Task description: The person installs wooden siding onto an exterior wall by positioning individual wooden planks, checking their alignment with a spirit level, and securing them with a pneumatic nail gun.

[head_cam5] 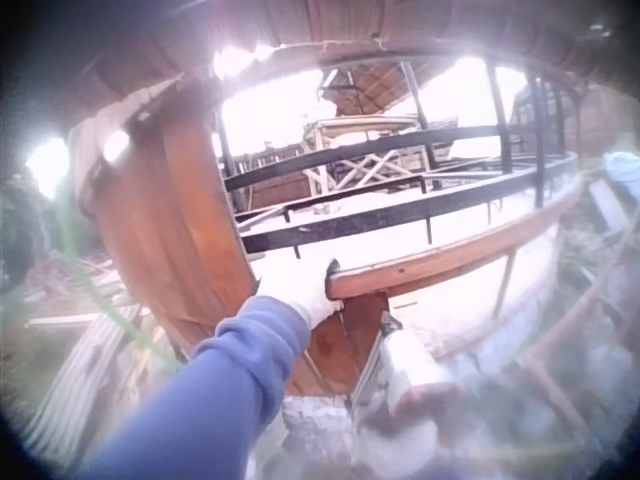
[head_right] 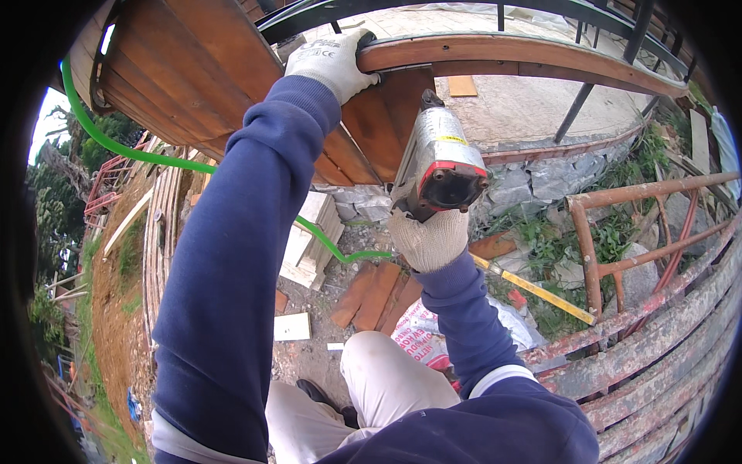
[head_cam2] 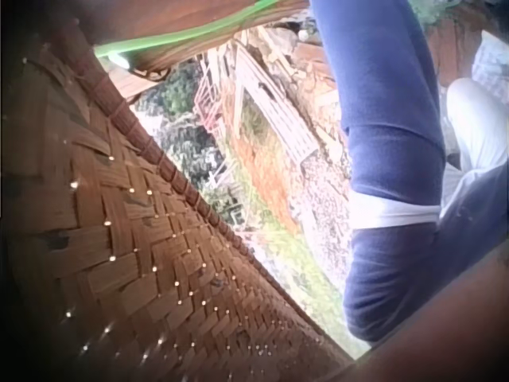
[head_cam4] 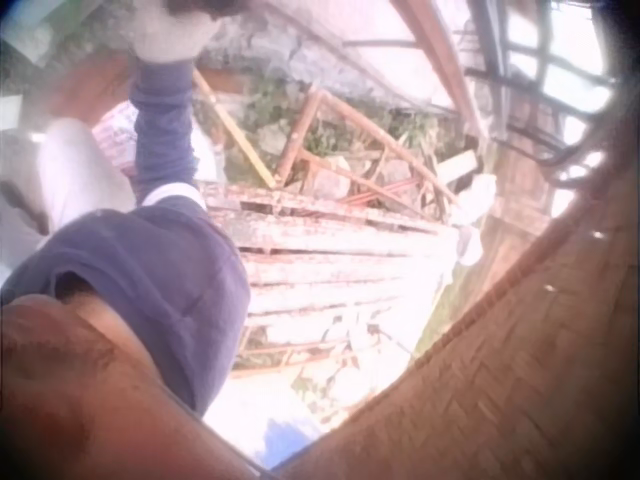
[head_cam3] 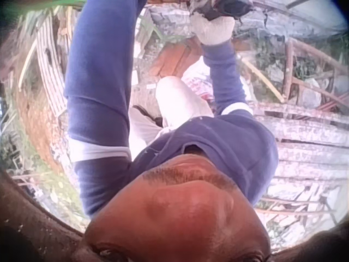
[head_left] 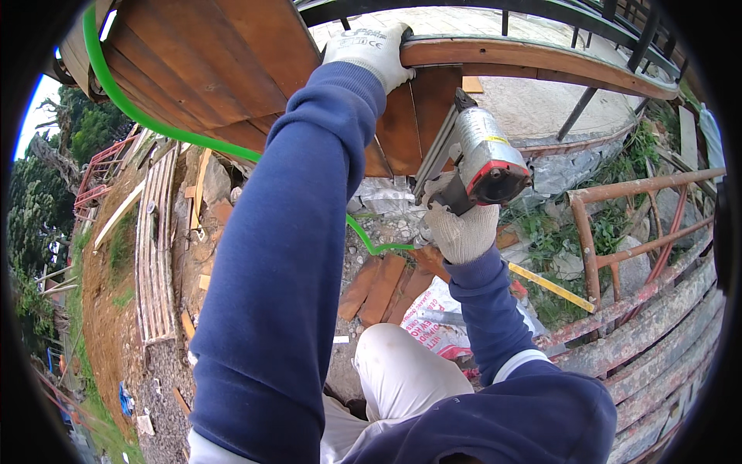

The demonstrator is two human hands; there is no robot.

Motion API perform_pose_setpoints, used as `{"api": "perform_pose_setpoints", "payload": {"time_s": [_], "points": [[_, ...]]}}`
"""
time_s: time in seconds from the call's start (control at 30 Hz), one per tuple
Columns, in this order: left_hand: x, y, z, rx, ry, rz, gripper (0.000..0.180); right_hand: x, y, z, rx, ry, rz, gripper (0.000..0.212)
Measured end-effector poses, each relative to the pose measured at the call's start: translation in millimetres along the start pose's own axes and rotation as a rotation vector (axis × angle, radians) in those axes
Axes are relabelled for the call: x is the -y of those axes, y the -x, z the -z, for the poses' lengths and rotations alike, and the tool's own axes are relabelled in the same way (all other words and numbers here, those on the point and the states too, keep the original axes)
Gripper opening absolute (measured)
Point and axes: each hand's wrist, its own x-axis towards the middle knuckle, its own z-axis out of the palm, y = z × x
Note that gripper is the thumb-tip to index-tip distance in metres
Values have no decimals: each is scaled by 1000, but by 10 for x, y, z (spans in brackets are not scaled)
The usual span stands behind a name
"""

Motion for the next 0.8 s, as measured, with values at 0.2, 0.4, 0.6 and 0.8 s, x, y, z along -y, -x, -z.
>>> {"api": "perform_pose_setpoints", "payload": {"time_s": [0.2,0.4,0.6,0.8], "points": [[26,20,-94,-28,-8,12,66,166,-262,-102,25,203,11,26],[33,57,-18,-18,35,27,61,173,-240,-185,36,146,-82,25],[42,33,145,71,101,-43,72,281,-297,-151,79,29,-235,27],[-38,616,38,-271,343,-81,64,309,-251,-185,109,-31,-177,38]]}}
